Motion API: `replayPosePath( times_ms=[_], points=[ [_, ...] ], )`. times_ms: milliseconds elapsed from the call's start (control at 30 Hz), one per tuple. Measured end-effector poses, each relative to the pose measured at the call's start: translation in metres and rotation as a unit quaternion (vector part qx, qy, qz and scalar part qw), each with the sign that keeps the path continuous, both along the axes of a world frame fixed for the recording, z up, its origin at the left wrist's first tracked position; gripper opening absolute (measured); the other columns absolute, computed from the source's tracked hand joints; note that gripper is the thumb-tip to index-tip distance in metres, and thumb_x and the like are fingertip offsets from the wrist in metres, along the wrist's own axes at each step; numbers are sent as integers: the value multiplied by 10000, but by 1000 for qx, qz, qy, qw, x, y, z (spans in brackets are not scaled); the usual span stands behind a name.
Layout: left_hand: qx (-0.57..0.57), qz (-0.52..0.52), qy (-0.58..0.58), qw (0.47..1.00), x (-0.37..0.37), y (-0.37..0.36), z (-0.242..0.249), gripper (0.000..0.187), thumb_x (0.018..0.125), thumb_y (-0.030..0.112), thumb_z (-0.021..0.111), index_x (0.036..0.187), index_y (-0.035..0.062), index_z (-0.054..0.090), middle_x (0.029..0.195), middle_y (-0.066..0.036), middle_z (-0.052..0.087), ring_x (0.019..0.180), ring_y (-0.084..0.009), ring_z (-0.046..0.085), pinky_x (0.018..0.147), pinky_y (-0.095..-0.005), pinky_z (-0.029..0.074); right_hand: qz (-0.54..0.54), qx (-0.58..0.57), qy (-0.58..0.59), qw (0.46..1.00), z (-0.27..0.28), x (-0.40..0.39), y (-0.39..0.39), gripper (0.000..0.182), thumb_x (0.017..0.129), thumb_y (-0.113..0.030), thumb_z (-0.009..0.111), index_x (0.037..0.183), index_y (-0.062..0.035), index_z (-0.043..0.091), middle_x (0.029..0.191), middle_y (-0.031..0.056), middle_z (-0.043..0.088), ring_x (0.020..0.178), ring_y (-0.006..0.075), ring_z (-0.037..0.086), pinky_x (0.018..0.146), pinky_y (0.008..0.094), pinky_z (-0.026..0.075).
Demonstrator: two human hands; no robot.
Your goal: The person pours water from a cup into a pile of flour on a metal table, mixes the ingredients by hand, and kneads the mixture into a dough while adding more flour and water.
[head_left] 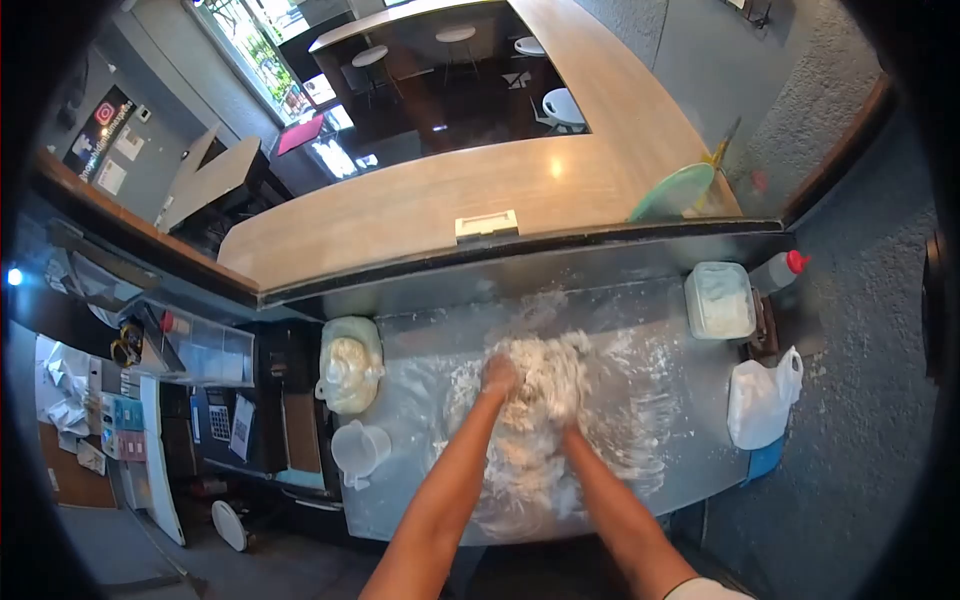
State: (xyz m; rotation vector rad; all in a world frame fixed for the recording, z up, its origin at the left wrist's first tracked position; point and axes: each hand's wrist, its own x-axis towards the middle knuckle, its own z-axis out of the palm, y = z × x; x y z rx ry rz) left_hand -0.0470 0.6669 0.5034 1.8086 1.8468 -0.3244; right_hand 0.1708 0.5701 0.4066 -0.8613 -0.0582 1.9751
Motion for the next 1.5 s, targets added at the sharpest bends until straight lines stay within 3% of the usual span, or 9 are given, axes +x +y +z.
replayPosePath(
  times_ms=[333, 433, 567, 833, 900, 967, 1100, 1333, 1500],
  points=[
    [382, 188, -134, 895, 124, -216, 7, 547, 875, 324, 595, 1344, 43, 574, 1375, -229, 540, 1321, -497, 424, 1108, -654, 286, 234, 365, -461, 774, 130, 9, -20, 624, 997, -592, 380, 1420, -153, 514, 1414, 113, 549, 1247, 361, 531, 1054, 520, 429],
    [467, 193, -128, 853, 133, -254, 29, 507, 867, 350, 625, 1295, 81, 608, 1352, -234, 545, 1269, -511, 456, 1082, -649, 330, 102, 77, -158, 979, 109, 28, -73, 613, 1003, -582, 377, 1415, -151, 519, 1411, 109, 553, 1244, 358, 534, 1053, 520, 430],
    [335, 102, -272, 896, 91, -263, 64, 621, 746, 391, 765, 1277, 94, 642, 1293, -213, 548, 1301, -451, 449, 1094, -716, 272, -16, -112, 42, 993, 77, 28, -55, 598, 1012, -570, 373, 1408, -149, 525, 1406, 104, 558, 1241, 355, 538, 1053, 520, 431],
    [258, 194, -128, 938, 71, -221, 69, 850, 730, 698, 700, 1416, 222, 542, 1470, -333, 381, 1399, -597, 261, 1157, -663, 249, -14, 140, -91, 986, -25, -1, 77, 585, 987, -561, 415, 1377, -150, 559, 1421, 118, 551, 1229, 358, 550, 1065, 478, 421],
    [404, 251, -196, 858, 64, -196, 56, 863, 696, 677, 727, 1395, 200, 557, 1411, -316, 451, 1385, -516, 349, 1163, -629, 271, 27, 319, -545, 775, -107, 3, 63, 589, 958, -546, 474, 1374, -138, 564, 1415, 116, 558, 1244, 362, 537, 1080, 466, 405],
    [444, 237, -177, 846, 52, -172, 19, 834, 702, 616, 750, 1389, 184, 560, 1395, -277, 482, 1360, -465, 395, 1152, -608, 296, 206, 418, -620, 631, 52, -5, 72, 547, 942, -487, 536, 1348, -124, 591, 1413, 111, 567, 1279, 335, 516, 1105, 451, 375],
    [141, 457, -133, 868, 11, -123, 17, 747, 738, 446, 773, 1385, 142, 558, 1364, -149, 549, 1287, -355, 488, 1110, -567, 340, 330, 436, -519, 658, 190, 36, 111, 487, 907, -391, 654, 1306, -111, 628, 1410, 110, 578, 1319, 284, 499, 1143, 426, 332],
    [210, 471, -101, 851, -33, -27, -24, 742, 763, 412, 762, 1405, 116, 534, 1418, -146, 516, 1299, -361, 472, 1117, -549, 320, 221, 538, -693, 425, 158, 67, 143, 735, 860, -504, 653, 1444, -90, 488, 1545, 109, 425, 1445, 329, 353, 1196, 468, 254],
    [162, 203, 0, 966, -48, -1, -15, 624, 875, 394, 635, 1376, 35, 539, 1559, -172, 375, 1383, -337, 414, 1183, -511, 253, 481, 416, -738, 225, 86, -32, 146, 679, 922, -527, 555, 1391, -35, 543, 1272, 83, 630, 1176, 263, 548, 1096, 431, 366]
  ],
)
